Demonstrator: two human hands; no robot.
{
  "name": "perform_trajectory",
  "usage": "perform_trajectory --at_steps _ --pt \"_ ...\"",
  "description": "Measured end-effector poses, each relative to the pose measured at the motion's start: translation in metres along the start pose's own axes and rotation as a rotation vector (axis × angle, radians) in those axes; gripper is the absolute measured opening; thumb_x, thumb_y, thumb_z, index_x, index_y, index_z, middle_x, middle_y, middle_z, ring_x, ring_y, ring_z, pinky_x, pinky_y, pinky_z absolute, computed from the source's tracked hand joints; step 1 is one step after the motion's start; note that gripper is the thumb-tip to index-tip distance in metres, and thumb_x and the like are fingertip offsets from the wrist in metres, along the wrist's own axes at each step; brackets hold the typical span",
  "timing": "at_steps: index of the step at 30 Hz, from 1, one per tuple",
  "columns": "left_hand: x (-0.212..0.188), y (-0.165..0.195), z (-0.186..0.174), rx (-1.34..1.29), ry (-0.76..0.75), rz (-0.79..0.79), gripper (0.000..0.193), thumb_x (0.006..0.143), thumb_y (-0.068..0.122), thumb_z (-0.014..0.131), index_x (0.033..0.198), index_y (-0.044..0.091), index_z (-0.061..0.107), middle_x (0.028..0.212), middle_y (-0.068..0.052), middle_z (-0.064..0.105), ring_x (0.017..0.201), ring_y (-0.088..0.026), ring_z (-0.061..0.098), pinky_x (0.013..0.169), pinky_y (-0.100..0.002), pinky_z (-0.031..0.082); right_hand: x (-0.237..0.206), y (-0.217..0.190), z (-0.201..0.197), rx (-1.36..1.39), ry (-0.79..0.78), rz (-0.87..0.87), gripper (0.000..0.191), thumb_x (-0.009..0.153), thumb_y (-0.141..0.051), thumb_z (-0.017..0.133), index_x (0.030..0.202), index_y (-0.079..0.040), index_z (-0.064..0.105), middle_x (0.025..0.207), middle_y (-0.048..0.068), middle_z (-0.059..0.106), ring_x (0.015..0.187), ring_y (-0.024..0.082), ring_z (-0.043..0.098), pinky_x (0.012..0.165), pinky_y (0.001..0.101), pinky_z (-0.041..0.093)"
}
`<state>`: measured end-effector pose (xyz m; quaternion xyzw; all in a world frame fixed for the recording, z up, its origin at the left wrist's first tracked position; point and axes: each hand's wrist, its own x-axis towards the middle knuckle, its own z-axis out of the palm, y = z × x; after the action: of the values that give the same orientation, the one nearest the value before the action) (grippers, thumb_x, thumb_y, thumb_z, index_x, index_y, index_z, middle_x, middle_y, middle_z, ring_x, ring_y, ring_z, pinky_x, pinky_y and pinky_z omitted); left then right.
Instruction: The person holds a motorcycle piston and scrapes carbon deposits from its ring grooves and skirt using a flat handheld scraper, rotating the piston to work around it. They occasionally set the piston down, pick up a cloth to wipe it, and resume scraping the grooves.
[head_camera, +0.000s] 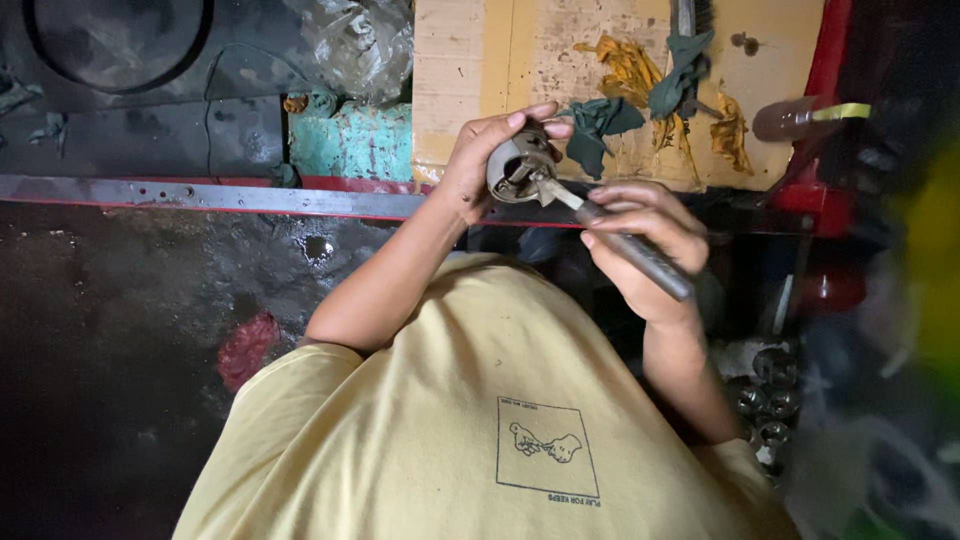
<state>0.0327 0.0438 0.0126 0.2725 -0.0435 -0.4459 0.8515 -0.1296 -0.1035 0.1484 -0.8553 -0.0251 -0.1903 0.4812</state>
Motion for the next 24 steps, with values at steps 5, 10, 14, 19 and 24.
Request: perform_trajectory --at_steps 5,10,14,19,24 --pt "0.0 -0.003 0.005 0.082 -0.016 0.11 0.044 0.1 0.022 0.058 0.125 -0.013 0.067 0.109 -0.022 0.076 0.1 -0.025 0.072 0.093 -0.038 0.058 0.013 -0.02 0.002 -0.067 -0.162 0.074 0.027 0.077 0.009 0.083 0.099 0.0 0.072 0.118 0.02 0.071 0.103 0.026 0.072 0.091 0.0327 0.057" --pt "-0.003 -0.003 0.01 0.197 -0.089 0.198 0.036 0.097 0.015 0.056 0.114 -0.013 0.072 0.105 -0.021 0.076 0.104 -0.025 0.072 0.1 -0.036 0.057 0.013 -0.025 0.011 -0.168 -0.115 0.006 0.022 0.08 0.008 0.082 0.097 0.0 0.07 0.111 0.016 0.073 0.105 0.028 0.074 0.092 0.035 0.06" --pt "-0.002 -0.002 0.012 0.203 -0.075 0.203 0.034 0.094 0.012 0.056 0.109 -0.013 0.074 0.101 -0.021 0.076 0.095 -0.026 0.072 0.09 -0.036 0.059 0.011 -0.016 0.019 -0.182 -0.126 -0.041 0.019 0.079 0.006 0.083 0.09 0.001 0.069 0.107 0.017 0.072 0.098 0.028 0.074 0.084 0.0346 0.06" --pt "-0.002 -0.002 0.01 0.195 -0.077 0.182 0.032 0.092 0.011 0.056 0.105 -0.013 0.074 0.098 -0.021 0.075 0.09 -0.026 0.072 0.085 -0.037 0.059 0.009 -0.009 0.02 -0.177 -0.115 -0.073 0.017 0.079 0.007 0.081 0.09 0.002 0.07 0.106 0.019 0.072 0.096 0.029 0.075 0.082 0.0351 0.06" --pt "0.0 -0.002 0.005 0.243 -0.115 0.223 0.032 0.093 0.011 0.055 0.104 -0.012 0.075 0.098 -0.021 0.075 0.092 -0.026 0.072 0.088 -0.036 0.059 0.01 -0.01 0.018 -0.134 -0.235 -0.06 0.013 0.081 0.005 0.079 0.09 0.002 0.07 0.107 0.02 0.07 0.091 0.024 0.075 0.079 0.0325 0.061"
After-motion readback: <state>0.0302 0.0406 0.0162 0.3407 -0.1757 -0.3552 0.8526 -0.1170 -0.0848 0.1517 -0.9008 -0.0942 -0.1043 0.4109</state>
